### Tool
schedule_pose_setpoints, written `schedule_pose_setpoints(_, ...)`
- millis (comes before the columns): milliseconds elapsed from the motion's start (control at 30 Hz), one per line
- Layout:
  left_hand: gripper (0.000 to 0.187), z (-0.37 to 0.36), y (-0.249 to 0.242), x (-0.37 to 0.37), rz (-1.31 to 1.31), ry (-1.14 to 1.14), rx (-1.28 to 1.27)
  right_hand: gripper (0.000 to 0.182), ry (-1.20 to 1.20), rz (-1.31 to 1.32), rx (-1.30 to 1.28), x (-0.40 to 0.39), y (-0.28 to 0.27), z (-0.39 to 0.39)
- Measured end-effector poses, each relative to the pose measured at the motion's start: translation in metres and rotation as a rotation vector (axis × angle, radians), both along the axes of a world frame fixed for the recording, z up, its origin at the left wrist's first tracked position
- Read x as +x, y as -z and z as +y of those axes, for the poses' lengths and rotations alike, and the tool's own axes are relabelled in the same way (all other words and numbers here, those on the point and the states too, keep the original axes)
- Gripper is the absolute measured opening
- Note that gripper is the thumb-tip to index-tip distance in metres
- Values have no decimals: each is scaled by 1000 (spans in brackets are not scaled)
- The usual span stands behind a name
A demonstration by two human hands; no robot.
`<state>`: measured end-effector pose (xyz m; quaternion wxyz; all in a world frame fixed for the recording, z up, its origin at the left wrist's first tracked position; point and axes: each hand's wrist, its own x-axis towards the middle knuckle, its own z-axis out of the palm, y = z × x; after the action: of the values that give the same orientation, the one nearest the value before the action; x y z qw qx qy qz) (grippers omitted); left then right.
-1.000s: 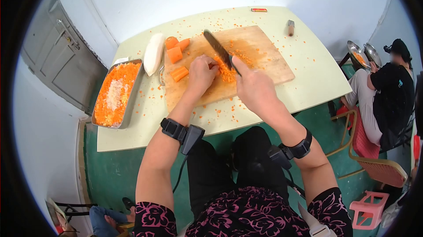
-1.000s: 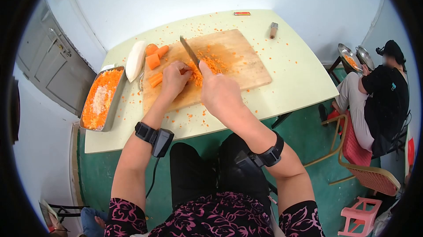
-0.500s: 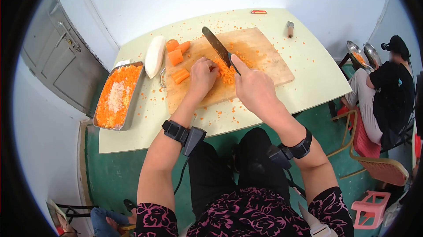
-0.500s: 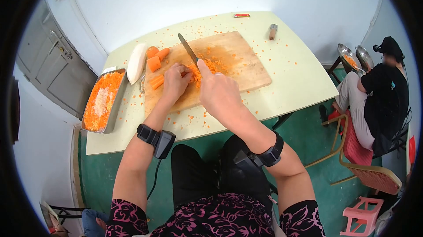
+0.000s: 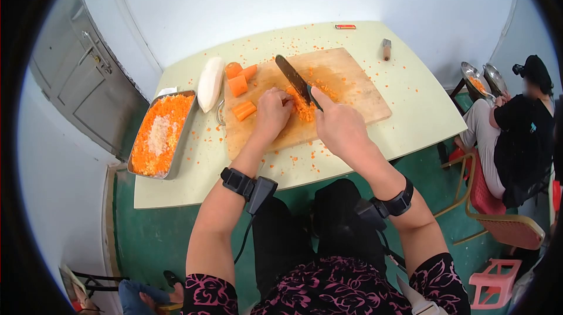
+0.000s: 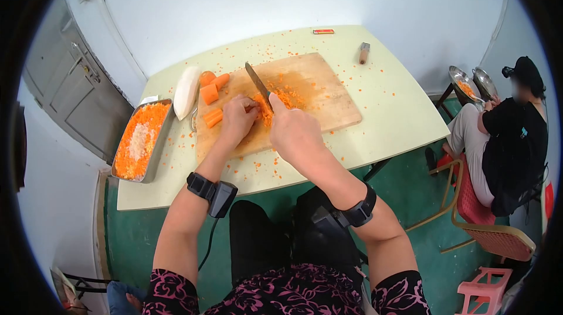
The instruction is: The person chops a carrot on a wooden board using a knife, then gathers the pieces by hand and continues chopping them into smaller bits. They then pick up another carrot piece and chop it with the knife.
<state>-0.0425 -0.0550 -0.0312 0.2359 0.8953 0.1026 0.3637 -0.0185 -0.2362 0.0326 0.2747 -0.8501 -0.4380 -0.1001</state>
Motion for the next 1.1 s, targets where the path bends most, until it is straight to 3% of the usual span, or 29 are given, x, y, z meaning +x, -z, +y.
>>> schedule_pose_setpoints(133, 10, 1, 2, -1, -2, -7, 17, 42, 45, -10, -83, 1, 9, 3)
schedule_pose_setpoints(533, 15, 5, 7, -2, -42, -28, 37, 41, 33, 15, 35, 1, 1, -2)
schedule_pose_setpoints(733, 12, 6, 7, 0, -48, -35, 46, 46, -3, -16, -69, 2, 3, 0)
schedule_pose_setpoints(833, 11, 5, 7, 0, -37, -43, 51, 41, 14, -1, 93, -2, -2, -1)
schedule_pose_setpoints(933, 10, 4, 6, 0, -24, -41, 41, 41, 19, -22, -53, 0, 12, 6)
schedule_pose_setpoints(1100, 11, 3, 4, -1, -30, -32, 37, 42, -14, -45, 36, -2, -1, 0)
